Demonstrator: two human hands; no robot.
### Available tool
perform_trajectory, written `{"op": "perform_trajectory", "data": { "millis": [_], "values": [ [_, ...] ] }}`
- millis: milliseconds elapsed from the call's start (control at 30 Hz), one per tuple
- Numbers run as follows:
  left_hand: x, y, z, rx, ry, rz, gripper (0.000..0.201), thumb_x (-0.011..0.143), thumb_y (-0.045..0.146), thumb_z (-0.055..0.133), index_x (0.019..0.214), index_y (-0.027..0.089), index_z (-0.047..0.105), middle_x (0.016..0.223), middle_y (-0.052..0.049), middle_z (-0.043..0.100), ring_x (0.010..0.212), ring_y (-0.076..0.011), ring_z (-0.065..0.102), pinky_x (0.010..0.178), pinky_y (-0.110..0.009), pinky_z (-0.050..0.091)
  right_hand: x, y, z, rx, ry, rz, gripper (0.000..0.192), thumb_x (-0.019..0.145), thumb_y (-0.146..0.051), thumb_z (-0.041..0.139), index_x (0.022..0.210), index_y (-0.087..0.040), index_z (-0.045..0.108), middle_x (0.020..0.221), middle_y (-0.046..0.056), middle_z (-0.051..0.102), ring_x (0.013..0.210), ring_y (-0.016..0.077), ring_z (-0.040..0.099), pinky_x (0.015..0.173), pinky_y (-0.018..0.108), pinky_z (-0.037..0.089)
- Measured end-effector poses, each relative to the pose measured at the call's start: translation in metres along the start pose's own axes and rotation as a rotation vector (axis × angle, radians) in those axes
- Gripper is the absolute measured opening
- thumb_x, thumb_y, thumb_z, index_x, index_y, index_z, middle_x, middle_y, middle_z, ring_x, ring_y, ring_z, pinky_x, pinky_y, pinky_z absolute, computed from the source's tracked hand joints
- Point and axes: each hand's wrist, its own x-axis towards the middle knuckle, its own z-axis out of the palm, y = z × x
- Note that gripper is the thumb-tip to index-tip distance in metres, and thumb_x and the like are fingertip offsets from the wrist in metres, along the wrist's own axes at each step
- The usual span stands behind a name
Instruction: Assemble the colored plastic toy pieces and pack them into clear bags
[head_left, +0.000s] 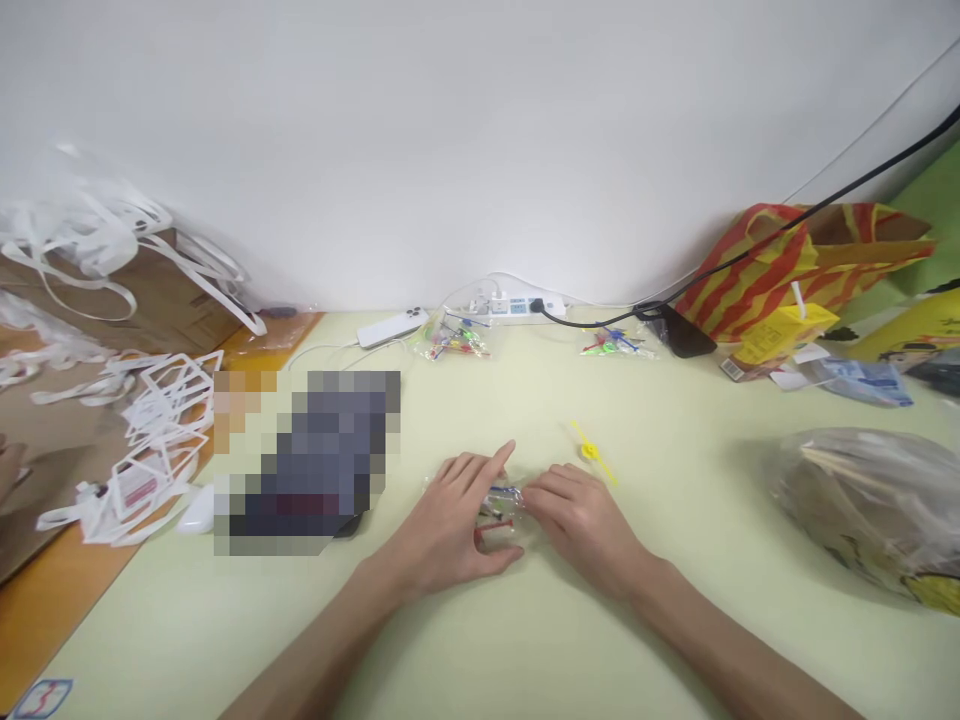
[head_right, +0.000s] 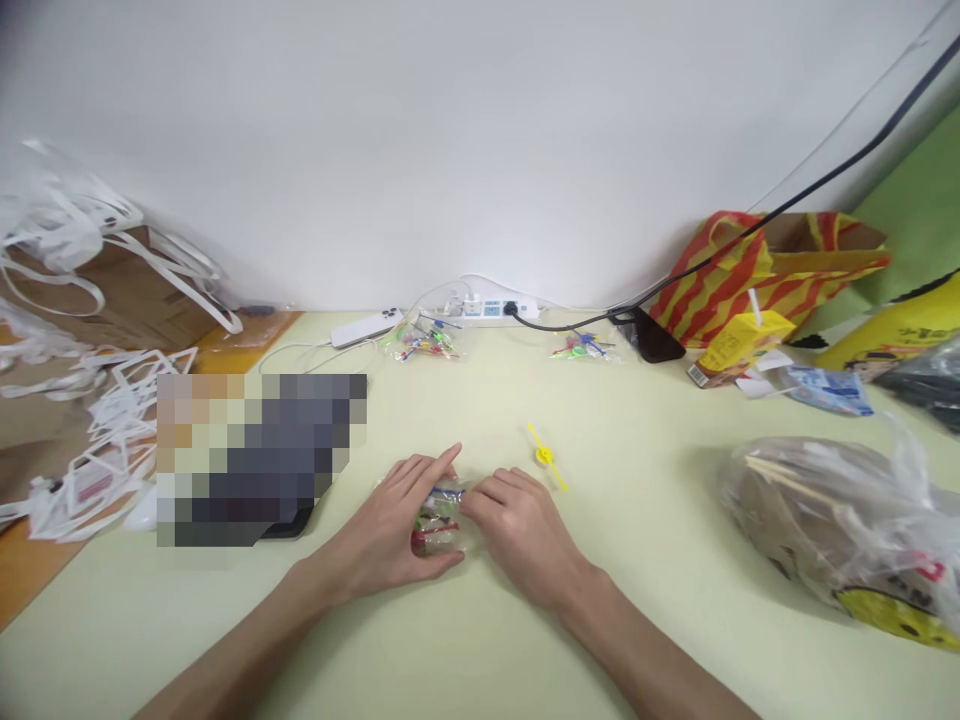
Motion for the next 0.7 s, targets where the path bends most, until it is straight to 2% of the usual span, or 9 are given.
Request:
{"op": "perform_trajectory", "data": {
  "millis": [100, 233, 400, 467, 567, 633, 700],
  "values": [
    [0.000, 0.000, 0.001, 0.032, 0.017, 0.022, 0.106, 0.077, 0.036, 0.079, 0.159, 0.029, 0.012, 0.126, -0.008, 0.059, 0.118, -0.0297, 0.053, 0.105, -0.048, 0.042, 0.001, -0.004, 0.006, 0.077, 0.026, -0.014, 0.023, 0.096, -0.008, 0.053, 0.091, -0.022, 0.070, 0.084, 0.003, 0.072, 0.075, 0.0160, 0.061, 0.070, 0.029, 0.044],
    [0.000, 0.002, 0.002, 0.061, 0.026, 0.043, 0.103, 0.078, 0.036, 0.078, 0.159, 0.029, 0.013, 0.125, -0.008, 0.059, 0.116, -0.0294, 0.054, 0.103, -0.048, 0.043, 0.004, -0.007, 0.012, 0.056, 0.067, 0.053, 0.026, 0.093, -0.005, 0.051, 0.079, -0.020, 0.066, 0.071, 0.001, 0.068, 0.066, 0.0145, 0.058, 0.065, 0.028, 0.041],
    [0.001, 0.001, 0.004, 0.082, 0.035, 0.055, 0.103, 0.078, 0.035, 0.077, 0.159, 0.030, 0.014, 0.121, -0.008, 0.061, 0.113, -0.0293, 0.056, 0.100, -0.047, 0.046, 0.009, -0.010, 0.020, -0.058, 0.057, 0.197, 0.027, 0.085, -0.001, 0.051, 0.069, -0.020, 0.061, 0.061, -0.003, 0.060, 0.056, 0.0118, 0.051, 0.056, 0.025, 0.032],
    [0.001, 0.001, 0.005, 0.089, 0.034, 0.059, 0.103, 0.079, 0.034, 0.077, 0.159, 0.029, 0.013, 0.121, -0.008, 0.061, 0.114, -0.0294, 0.057, 0.100, -0.046, 0.047, 0.011, -0.010, 0.019, -0.068, 0.023, 0.204, 0.030, 0.084, 0.001, 0.050, 0.065, -0.020, 0.059, 0.058, -0.004, 0.059, 0.052, 0.0107, 0.048, 0.052, 0.026, 0.026],
    [0.001, 0.000, 0.005, 0.097, 0.028, 0.051, 0.104, 0.080, 0.033, 0.076, 0.160, 0.030, 0.010, 0.124, -0.008, 0.061, 0.115, -0.0291, 0.056, 0.101, -0.046, 0.046, 0.011, -0.004, 0.004, -0.016, -0.078, 0.063, 0.029, 0.089, -0.001, 0.050, 0.072, -0.019, 0.064, 0.067, -0.003, 0.065, 0.056, 0.0104, 0.054, 0.052, 0.025, 0.028],
    [0.001, -0.001, 0.004, 0.093, 0.021, 0.033, 0.104, 0.081, 0.032, 0.076, 0.160, 0.031, 0.008, 0.125, -0.007, 0.061, 0.116, -0.0285, 0.056, 0.101, -0.046, 0.046, 0.008, 0.005, -0.015, -0.006, -0.120, -0.028, 0.026, 0.097, -0.008, 0.048, 0.088, -0.021, 0.070, 0.080, 0.001, 0.071, 0.065, 0.0120, 0.061, 0.058, 0.025, 0.035],
    [0.001, -0.003, 0.003, 0.077, 0.021, 0.015, 0.105, 0.081, 0.032, 0.076, 0.160, 0.031, 0.007, 0.126, -0.007, 0.061, 0.117, -0.0279, 0.056, 0.102, -0.045, 0.045, 0.002, 0.019, -0.037, -0.070, -0.060, 0.005, 0.026, 0.104, -0.026, 0.047, 0.094, -0.021, 0.071, 0.083, 0.004, 0.073, 0.069, 0.0149, 0.064, 0.064, 0.026, 0.040]
  ]
}}
